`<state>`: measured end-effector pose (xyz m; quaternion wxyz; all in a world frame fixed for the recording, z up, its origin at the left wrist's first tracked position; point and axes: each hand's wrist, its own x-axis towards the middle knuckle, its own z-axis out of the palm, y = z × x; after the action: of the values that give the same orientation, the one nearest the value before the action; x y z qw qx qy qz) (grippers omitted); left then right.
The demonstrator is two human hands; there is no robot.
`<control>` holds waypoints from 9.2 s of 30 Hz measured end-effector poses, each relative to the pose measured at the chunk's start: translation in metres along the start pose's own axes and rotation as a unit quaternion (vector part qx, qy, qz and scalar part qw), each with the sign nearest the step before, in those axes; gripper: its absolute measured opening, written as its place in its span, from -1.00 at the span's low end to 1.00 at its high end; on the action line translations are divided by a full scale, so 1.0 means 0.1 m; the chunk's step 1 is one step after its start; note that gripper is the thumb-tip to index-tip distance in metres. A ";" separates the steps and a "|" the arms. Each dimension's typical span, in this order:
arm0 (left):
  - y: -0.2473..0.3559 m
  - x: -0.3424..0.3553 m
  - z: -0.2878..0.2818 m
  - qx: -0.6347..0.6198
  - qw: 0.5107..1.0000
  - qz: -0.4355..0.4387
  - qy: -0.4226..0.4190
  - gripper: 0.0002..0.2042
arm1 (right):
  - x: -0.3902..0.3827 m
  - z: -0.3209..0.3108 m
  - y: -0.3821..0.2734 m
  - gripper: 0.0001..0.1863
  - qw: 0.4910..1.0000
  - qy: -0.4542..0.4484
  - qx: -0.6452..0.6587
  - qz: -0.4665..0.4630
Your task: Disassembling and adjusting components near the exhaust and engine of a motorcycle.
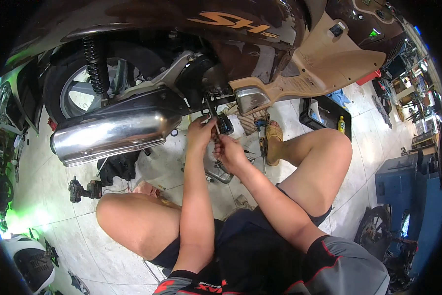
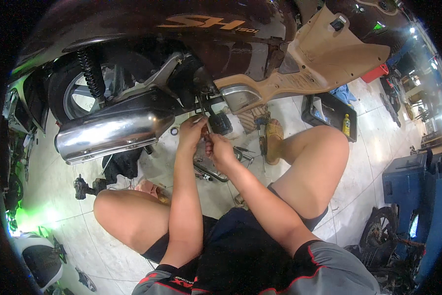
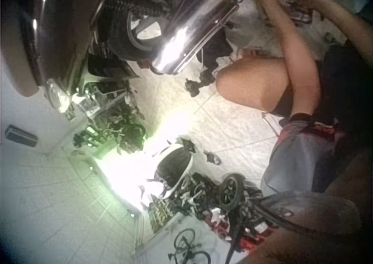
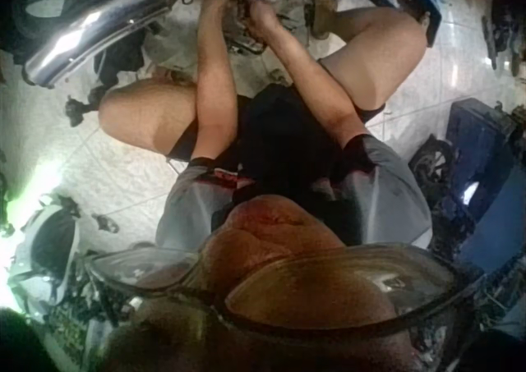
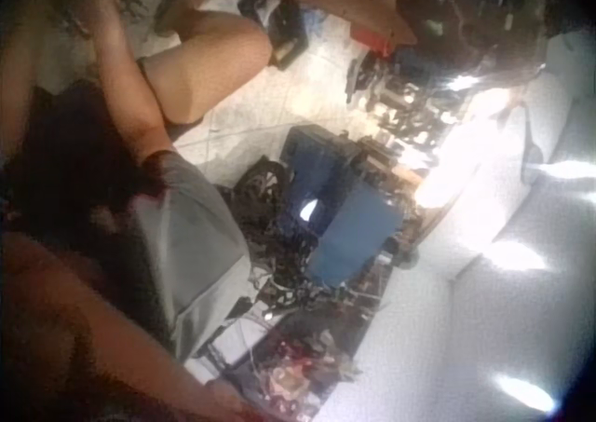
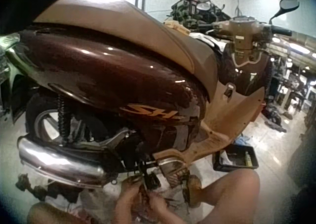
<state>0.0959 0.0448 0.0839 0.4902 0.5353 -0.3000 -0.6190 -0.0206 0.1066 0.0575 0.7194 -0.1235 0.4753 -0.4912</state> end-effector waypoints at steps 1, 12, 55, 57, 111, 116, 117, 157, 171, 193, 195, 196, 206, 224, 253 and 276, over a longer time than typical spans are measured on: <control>0.02 0.00 -0.03 -0.019 0.998 -0.054 -0.041 -0.86 | 0.05 -0.05 -0.03 -0.77 0.997 -0.016 0.067 0.043; -0.08 0.06 -0.02 0.007 0.999 -0.002 -0.035 -0.81 | -0.19 0.13 -0.19 -0.75 0.958 0.160 -0.196 -0.134; -0.03 0.12 0.06 -0.071 0.995 -0.045 -0.056 -0.86 | -0.04 -0.09 -0.38 -0.66 0.991 0.063 0.001 0.117; -0.07 0.14 0.06 -0.001 1.000 0.008 -0.023 -0.80 | -0.09 -0.05 -0.32 -0.67 0.947 0.087 -0.244 -0.190; -0.42 0.05 -0.33 0.152 0.985 0.005 0.083 -0.75 | 1.39 -2.02 1.37 -0.71 0.495 -0.025 -0.844 -0.204; -0.43 0.05 -0.29 0.211 0.968 0.019 0.133 -0.71 | 1.45 -1.74 0.81 -0.67 0.656 0.008 -0.743 -0.130; -0.43 0.03 -0.29 0.235 0.962 0.016 0.141 -0.70 | 1.49 -1.69 0.69 -0.67 0.687 0.010 -0.718 -0.111; -0.51 -1.08 -0.07 0.308 0.939 0.084 0.130 -0.74 | 0.99 -0.69 -0.46 -0.83 0.975 -0.187 -0.080 0.087; -0.51 -0.99 0.07 0.104 0.986 0.002 0.127 -0.76 | 1.03 -0.67 -0.54 -0.80 0.969 -0.234 -0.035 0.073; -0.88 -0.10 0.80 0.112 0.952 0.150 0.244 -0.66 | 1.06 -0.20 -0.56 -0.55 0.921 -0.061 -0.314 -0.223; -0.85 -0.06 0.78 0.108 0.955 0.138 0.240 -0.67 | 1.06 -0.16 -0.58 -0.55 0.917 -0.075 -0.311 -0.240; -0.82 -0.05 0.78 0.105 0.956 0.131 0.239 -0.68 | 1.06 -0.15 -0.59 -0.55 0.916 -0.081 -0.305 -0.250; -0.43 -0.23 0.81 0.151 0.953 0.098 0.242 -0.72 | 1.36 -0.40 -0.46 -0.46 0.790 -0.089 -0.454 -0.402; -0.08 -0.26 0.83 0.195 0.957 0.046 0.210 -0.71 | 1.15 -0.29 -0.67 -0.33 0.905 -0.182 -0.315 -0.220; -0.71 0.24 0.92 0.097 0.985 0.046 0.135 -0.83 | 0.27 -1.04 -0.51 -0.68 0.781 -0.015 -0.567 -0.261; -0.52 0.50 0.65 -0.152 0.986 -0.057 -0.037 -0.79 | -0.07 -0.49 -0.82 -0.78 0.407 -0.026 -0.804 -0.433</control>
<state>0.0218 0.0062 0.0350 0.5185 0.4470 -0.1898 -0.7038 -0.1088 0.0866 0.0885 -0.0067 -0.8468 0.5166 -0.1265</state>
